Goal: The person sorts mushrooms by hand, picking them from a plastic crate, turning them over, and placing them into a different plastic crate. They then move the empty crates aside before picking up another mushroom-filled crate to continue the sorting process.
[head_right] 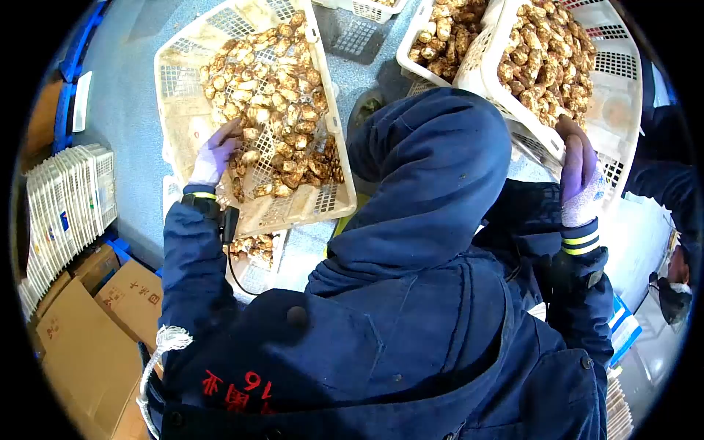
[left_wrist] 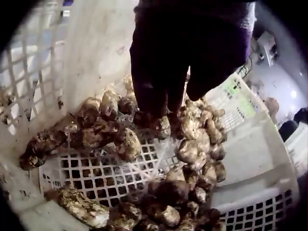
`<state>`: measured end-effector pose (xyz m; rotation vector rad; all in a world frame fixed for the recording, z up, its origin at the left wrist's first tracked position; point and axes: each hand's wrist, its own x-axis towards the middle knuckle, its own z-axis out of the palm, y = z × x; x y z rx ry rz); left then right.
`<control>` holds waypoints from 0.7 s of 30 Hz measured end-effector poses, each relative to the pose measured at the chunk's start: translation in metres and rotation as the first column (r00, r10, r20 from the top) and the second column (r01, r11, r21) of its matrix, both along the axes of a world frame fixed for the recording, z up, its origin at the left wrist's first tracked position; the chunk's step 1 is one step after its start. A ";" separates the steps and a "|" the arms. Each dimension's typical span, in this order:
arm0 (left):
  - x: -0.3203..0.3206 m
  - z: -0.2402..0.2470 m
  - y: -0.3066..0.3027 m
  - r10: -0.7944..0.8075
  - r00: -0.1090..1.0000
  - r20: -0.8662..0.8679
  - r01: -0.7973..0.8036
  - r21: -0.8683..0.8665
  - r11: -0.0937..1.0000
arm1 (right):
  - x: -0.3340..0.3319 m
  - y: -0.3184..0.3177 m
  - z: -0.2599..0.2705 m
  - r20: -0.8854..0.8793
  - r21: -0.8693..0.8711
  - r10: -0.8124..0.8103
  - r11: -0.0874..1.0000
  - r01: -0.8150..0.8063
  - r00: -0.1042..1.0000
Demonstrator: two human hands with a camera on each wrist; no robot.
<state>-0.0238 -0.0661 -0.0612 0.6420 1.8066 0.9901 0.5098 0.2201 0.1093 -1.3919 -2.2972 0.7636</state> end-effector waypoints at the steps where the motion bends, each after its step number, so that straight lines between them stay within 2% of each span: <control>1: 0.000 0.001 -0.006 -0.071 0.993 0.098 0.084 -0.133 0.988 | 0.000 0.000 -0.002 -0.002 0.023 0.016 1.000 -0.016 1.000; 2: -0.002 0.002 -0.012 -0.125 0.971 0.202 0.175 -0.253 0.951 | 0.001 0.000 -0.002 -0.004 0.025 0.018 1.000 -0.018 1.000; 3: 0.002 -0.010 -0.025 -0.238 0.930 0.278 0.317 -0.284 0.905 | 0.001 0.001 -0.003 -0.008 0.028 0.019 0.999 -0.019 1.000; 4: 0.025 0.012 -0.008 -0.445 0.819 0.362 0.563 -0.357 0.745 | -0.001 0.000 -0.002 -0.013 0.031 0.019 0.999 -0.018 1.000; 6: 0.065 0.034 0.020 -0.561 0.687 0.462 0.725 -0.384 0.571 | -0.005 -0.003 0.001 -0.033 -0.004 -0.010 1.000 0.010 0.999; 8: 0.072 0.007 0.039 -0.709 0.624 0.328 0.768 -0.424 0.480 | -0.004 -0.003 0.001 -0.021 0.000 -0.016 1.000 0.016 1.000; 9: 0.058 -0.008 0.043 -0.634 0.708 0.310 0.704 -0.386 0.596 | -0.004 -0.003 0.002 -0.010 0.018 -0.005 1.000 0.005 1.000; 10: 0.039 -0.035 0.041 -0.579 0.807 0.118 0.580 -0.346 0.738 | -0.004 -0.003 0.002 0.003 0.037 0.006 0.999 -0.006 1.000; 11: 0.032 -0.012 0.055 -0.480 0.877 0.007 0.467 -0.244 0.850 | -0.005 -0.002 0.003 0.004 0.024 0.011 1.000 -0.011 1.000; 12: 0.019 0.004 0.055 -0.225 0.959 0.170 0.251 -0.148 0.957 | -0.006 -0.002 0.004 0.001 0.010 0.019 1.000 -0.019 1.000; 14: -0.001 0.014 0.041 -0.223 0.974 0.048 0.225 -0.041 0.973 | -0.002 -0.002 0.001 0.006 0.046 0.024 0.999 -0.024 1.000; 16: -0.001 0.026 0.025 -0.406 0.882 0.240 0.455 -0.209 0.866 | -0.002 -0.002 -0.002 -0.014 0.063 0.022 0.998 -0.021 1.000; 17: 0.011 0.033 0.012 -0.291 0.847 0.444 0.413 -0.207 0.887 | -0.002 -0.002 -0.004 -0.034 0.063 0.016 0.998 -0.014 0.999; 18: 0.024 0.034 0.013 -0.473 0.793 0.384 0.588 -0.280 0.759 | -0.003 -0.002 -0.004 -0.051 0.065 0.010 0.998 -0.007 0.999; 19: 0.039 0.032 0.016 -0.641 0.689 0.338 0.724 -0.357 0.591 | -0.004 -0.002 -0.003 -0.066 0.038 0.000 0.999 0.002 0.998; 20: 0.051 0.030 0.022 -0.782 0.543 0.306 0.811 -0.433 0.394 | -0.004 -0.002 -0.002 -0.048 0.035 0.008 0.999 -0.006 0.999; 21: 0.060 0.036 0.034 -0.783 0.537 0.314 0.783 -0.530 0.324 | -0.006 -0.002 0.001 -0.028 0.035 0.013 0.999 -0.012 1.000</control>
